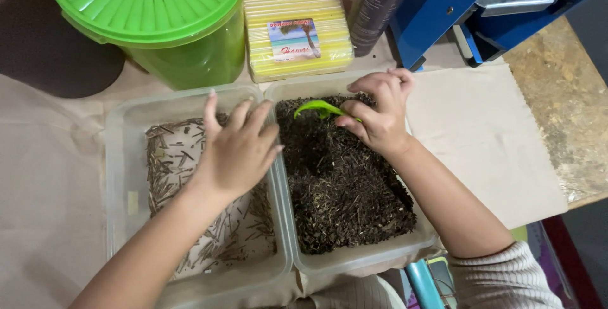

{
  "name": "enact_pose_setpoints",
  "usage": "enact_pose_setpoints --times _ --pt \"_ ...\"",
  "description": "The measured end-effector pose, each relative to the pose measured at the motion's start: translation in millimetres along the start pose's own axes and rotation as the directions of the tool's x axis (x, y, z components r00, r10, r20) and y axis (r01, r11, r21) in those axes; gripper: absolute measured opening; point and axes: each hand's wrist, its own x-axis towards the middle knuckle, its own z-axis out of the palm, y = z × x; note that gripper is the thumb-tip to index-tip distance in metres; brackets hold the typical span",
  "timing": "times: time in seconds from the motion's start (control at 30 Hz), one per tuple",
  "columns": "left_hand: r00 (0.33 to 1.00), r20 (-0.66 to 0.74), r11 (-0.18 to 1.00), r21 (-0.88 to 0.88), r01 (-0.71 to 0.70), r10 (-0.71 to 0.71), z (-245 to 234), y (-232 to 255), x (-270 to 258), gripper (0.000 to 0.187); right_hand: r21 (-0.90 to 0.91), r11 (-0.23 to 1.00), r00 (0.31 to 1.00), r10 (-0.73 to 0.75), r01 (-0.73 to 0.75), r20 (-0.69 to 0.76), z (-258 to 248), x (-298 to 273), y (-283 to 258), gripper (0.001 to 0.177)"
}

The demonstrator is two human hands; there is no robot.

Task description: Sort dried tea leaves in plastic containers using a small spoon

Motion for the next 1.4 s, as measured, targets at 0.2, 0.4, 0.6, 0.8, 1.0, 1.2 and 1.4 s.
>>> enact_pose_setpoints --times 0.2,0.4,0.6,0.8,1.0,1.2,1.4 --pt "0.994 0.099 0.994 -0.106 -0.041 0.052 0.4 17.5 -0.2 0.025 -0.101 0.983 0.973 -0.168 0.153 -0.156 -17.2 6.5 -15.4 0.048" --pt "0.973 0.185 0.943 -0.326 -0.071 0.137 2.3 26.8 1.6 0.030 0.228 0.951 0.978 0.204 -0.208 0.041 4.7 -10.1 17.1 0.054" --pt "0.930 0.271 0.931 -0.332 -0.154 0.250 2.4 29.6 1.5 0.039 0.332 0.895 0.934 0.204 -0.300 0.293 8.2 -5.5 17.7 0.041" --pt "0.899 0.348 0.929 -0.341 -0.141 0.264 -4.1 30.3 3.2 0.048 0.334 0.890 0.919 0.191 -0.311 0.346 8.1 -5.2 21.8 0.039" --pt "0.902 0.344 0.936 -0.320 -0.147 0.260 1.6 29.0 2.5 0.057 0.334 0.903 0.921 0.141 -0.269 0.363 5.1 -0.3 19.7 0.041" --pt "0.890 0.377 0.944 -0.294 -0.149 0.258 3.5 28.2 3.7 0.059 0.326 0.916 0.922 0.104 -0.234 0.372 2.3 1.2 18.6 0.038" --pt "0.900 0.367 0.948 -0.289 -0.131 0.236 1.6 27.9 3.2 0.060 0.333 0.907 0.914 0.118 -0.258 0.387 1.2 3.3 16.5 0.039"
